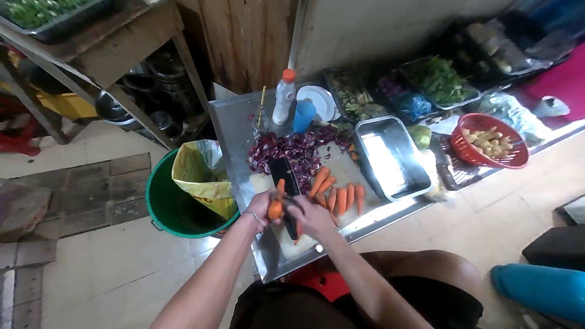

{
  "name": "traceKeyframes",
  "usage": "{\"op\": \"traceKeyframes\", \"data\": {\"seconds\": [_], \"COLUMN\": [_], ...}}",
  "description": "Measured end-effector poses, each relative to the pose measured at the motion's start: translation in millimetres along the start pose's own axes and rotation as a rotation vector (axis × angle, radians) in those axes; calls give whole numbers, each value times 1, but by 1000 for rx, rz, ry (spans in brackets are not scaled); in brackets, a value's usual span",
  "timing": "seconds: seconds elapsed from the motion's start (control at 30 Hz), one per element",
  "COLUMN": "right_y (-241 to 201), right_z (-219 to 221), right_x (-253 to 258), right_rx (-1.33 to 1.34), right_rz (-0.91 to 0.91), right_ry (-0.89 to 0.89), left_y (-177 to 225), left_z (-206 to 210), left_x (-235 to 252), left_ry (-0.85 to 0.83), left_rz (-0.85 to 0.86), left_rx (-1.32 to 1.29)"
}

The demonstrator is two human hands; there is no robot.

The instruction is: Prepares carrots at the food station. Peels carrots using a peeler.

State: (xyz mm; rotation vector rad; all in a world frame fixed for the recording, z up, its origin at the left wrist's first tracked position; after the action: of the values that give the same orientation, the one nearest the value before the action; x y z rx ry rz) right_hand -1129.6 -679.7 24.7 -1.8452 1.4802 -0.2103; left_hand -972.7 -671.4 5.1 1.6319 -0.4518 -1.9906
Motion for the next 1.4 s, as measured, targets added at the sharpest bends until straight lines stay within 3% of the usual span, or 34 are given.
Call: {"op": "traceKeyframes", "data": {"seconds": [0.1,0.17,0.33,0.5,0.67,0.8,1.1,1.23,1.33,1.4], "right_y": [26,18,-18,-15,-12,-8,30,66,75,63], "right_z": [-11,-12,2,-2,0,3,-14,-23,-27,-29], "right_x": [10,3,-27,-24,-13,0,24,40,40,27], "right_rx": [-15,17,47,20,8,21,-6,70,312,518], "right_rz": [123,148,3,-64,-205,-185,-6,247,392,461], "right_ry": [4,-15,-35,-68,25,-4,16,32,-11,15], "left_y": [-4,-8,-11,-13,-9,-6,-7,-14,-17,-21], "left_z": [6,5,4,9,5,2,12,20,18,4], "left_x": [-6,-1,12,9,4,1,-2,-4,-3,3], "left_ry": [3,47,-42,-66,-37,-31,-24,-156,-160,-34], "left_rz": [-56,-62,48,31,8,2,-67,-34,16,89], "left_rx": [13,39,-29,-18,2,-9,-13,58,75,86]}}
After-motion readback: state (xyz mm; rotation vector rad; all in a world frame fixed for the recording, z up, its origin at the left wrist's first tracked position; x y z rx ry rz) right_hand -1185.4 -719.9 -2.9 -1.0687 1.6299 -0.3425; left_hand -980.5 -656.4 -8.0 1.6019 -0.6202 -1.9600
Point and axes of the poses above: each hand's wrist, its own x-axis towards the middle knuckle, its own z-axis out of the palm, y = z × x, the point moved 7 cm from there along x, towards the middle knuckle, and after that the axes turned 12 degrees about x, right-handed, at the moved point
